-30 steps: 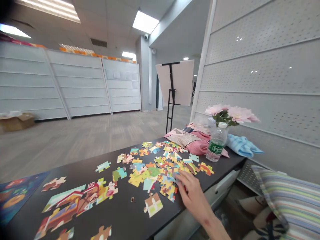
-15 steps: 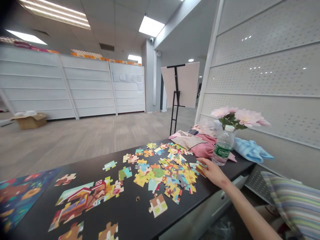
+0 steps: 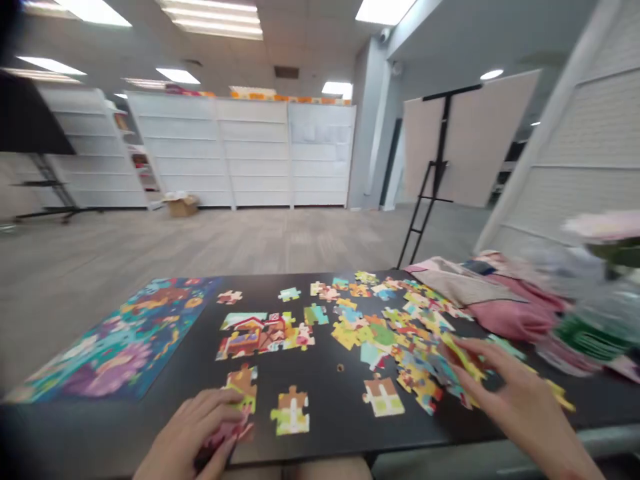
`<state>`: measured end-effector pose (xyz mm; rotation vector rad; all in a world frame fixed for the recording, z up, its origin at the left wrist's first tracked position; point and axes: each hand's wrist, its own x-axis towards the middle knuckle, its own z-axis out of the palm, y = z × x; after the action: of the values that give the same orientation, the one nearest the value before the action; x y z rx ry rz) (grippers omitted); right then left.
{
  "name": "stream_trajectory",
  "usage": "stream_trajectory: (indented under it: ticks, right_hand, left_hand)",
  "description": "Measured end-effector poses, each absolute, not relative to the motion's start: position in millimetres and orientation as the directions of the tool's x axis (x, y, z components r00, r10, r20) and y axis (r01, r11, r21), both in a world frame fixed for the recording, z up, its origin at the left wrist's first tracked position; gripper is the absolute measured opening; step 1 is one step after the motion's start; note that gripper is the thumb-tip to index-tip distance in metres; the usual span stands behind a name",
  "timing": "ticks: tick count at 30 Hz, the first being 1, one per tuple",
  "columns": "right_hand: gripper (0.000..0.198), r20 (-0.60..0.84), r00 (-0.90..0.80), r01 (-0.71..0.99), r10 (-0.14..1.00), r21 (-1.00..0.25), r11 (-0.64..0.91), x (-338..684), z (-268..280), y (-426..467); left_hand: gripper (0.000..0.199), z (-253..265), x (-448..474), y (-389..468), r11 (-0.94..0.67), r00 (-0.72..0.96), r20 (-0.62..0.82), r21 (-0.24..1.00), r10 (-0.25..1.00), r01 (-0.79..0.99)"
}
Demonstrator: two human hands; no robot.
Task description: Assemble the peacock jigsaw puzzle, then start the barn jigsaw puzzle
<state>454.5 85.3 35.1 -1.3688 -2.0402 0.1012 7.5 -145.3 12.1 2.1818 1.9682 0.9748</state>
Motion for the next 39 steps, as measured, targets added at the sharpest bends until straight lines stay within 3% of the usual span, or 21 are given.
stream_trajectory:
  ticks: [2, 4, 7, 9, 17, 21, 28, 39]
  right_hand:
    - [0.033, 0.531, -0.441, 0.641, 0.723, -0.377, 0.668, 387, 32, 53]
    - [0.026, 0.404, -0.706, 0.433, 0.581, -0.403, 0.806, 316, 33, 15]
    - [0.031, 0.219, -0.909, 0.216, 0.355, -0.480, 0.850, 231, 46, -28]
    - [0.038, 0.166, -0.938, 0.181, 0.303, -0.511, 0.841, 199, 54, -36]
    - [0.040, 0.188, -0.930, 0.203, 0.315, -0.450, 0.870, 204, 42, -20]
    - [0.056, 0.211, -0.883, 0.309, 0.419, -0.412, 0.857, 228, 24, -8]
    - [0.028, 0.082, -0.849, 0.433, 0.521, -0.455, 0.778, 269, 20, 16]
    - [0.026, 0.109, -0.909, 0.298, 0.403, -0.509, 0.808, 233, 44, -1]
  left_hand:
    - [0.014, 23, 11, -147, -0.114, -0.048, 0.321, 0.468, 0.946, 0.876]
    - [0.016, 31, 14, -149, -0.055, -0.103, 0.280, 0.505, 0.954, 0.861]
    - [0.021, 34, 15, -152, -0.036, -0.150, 0.279, 0.565, 0.948, 0.824]
    - [0.025, 32, 13, -153, -0.048, -0.154, 0.287, 0.591, 0.945, 0.805]
    - [0.034, 40, 8, -154, -0.114, -0.014, 0.230, 0.533, 0.973, 0.838]
    - [0.036, 40, 5, -152, -0.121, 0.023, 0.201, 0.490, 0.979, 0.864]
    - [0.046, 37, 0, -149, -0.164, 0.095, 0.178, 0.426, 0.979, 0.890]
    - [0.045, 48, 1, -148, -0.158, 0.136, 0.084, 0.396, 0.987, 0.905]
